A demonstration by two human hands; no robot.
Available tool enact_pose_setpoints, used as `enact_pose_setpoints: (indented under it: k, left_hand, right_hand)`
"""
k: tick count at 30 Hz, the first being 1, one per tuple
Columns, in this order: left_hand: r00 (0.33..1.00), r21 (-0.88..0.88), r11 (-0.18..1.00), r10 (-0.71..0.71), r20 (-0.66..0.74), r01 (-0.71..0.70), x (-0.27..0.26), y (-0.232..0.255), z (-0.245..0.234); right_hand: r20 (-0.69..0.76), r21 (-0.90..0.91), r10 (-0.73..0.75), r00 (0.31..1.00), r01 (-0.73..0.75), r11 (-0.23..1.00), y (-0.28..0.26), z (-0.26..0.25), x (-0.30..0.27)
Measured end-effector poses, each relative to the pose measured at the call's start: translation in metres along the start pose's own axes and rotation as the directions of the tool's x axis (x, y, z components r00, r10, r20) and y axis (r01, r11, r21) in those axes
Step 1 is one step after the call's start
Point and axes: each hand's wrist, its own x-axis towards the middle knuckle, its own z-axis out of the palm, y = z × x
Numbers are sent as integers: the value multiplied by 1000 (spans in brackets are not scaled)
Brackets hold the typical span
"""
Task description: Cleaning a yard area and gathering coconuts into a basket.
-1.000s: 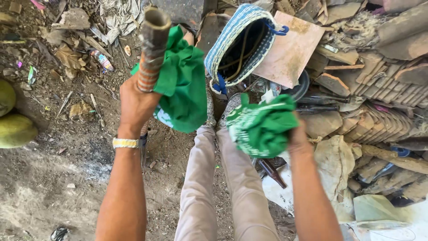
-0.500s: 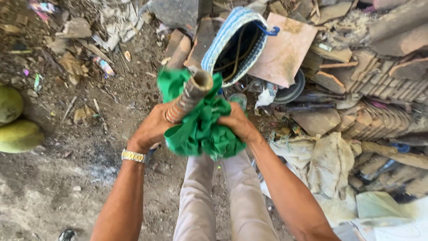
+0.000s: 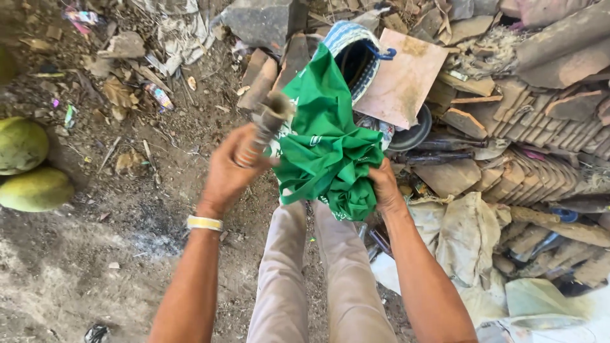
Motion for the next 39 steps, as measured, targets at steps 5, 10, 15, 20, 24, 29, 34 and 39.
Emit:
enact_pose_setpoints:
  k: [5,10,15,20,24,29,34,39]
  left_hand:
    - [968,77,970,219,118,-229,8,-74,13]
    - [977,-7,978,207,-58,-208,19,-60,-18]
    - [994,180,979,104,-47,-94,30,-60,-70]
    - [998,159,987,29,-55,-20,24,-28,-55]
    - [1000,73,997,20,-16,-19,10,-31,-33]
    - [959,195,939,277,64,-285,-9,-18,0]
    - [984,294,953,119,-136,-74,-17,-13,0]
    - [933,445,879,288,-216,-169,-6,2,16]
  right_hand:
    - [11,53,43,999,-43,998,-1,20,-9]
    - [-215,282,-206,955,263,923,-18,-5,-12]
    - [-328,365,-112,938,235,901,-22,-37,-18]
    - [-351,196,-117,929,195,961,-31,-30,-25]
    - [-1,-223,-24,1000,23,975,-54,57,-19]
    - [216,-631,-16,976,152,761,-34,96,-3]
    - [298,-779,-168,940,341,527,-29,77,-20]
    - [65,-736,-12,998,56,674,-43,22,-54]
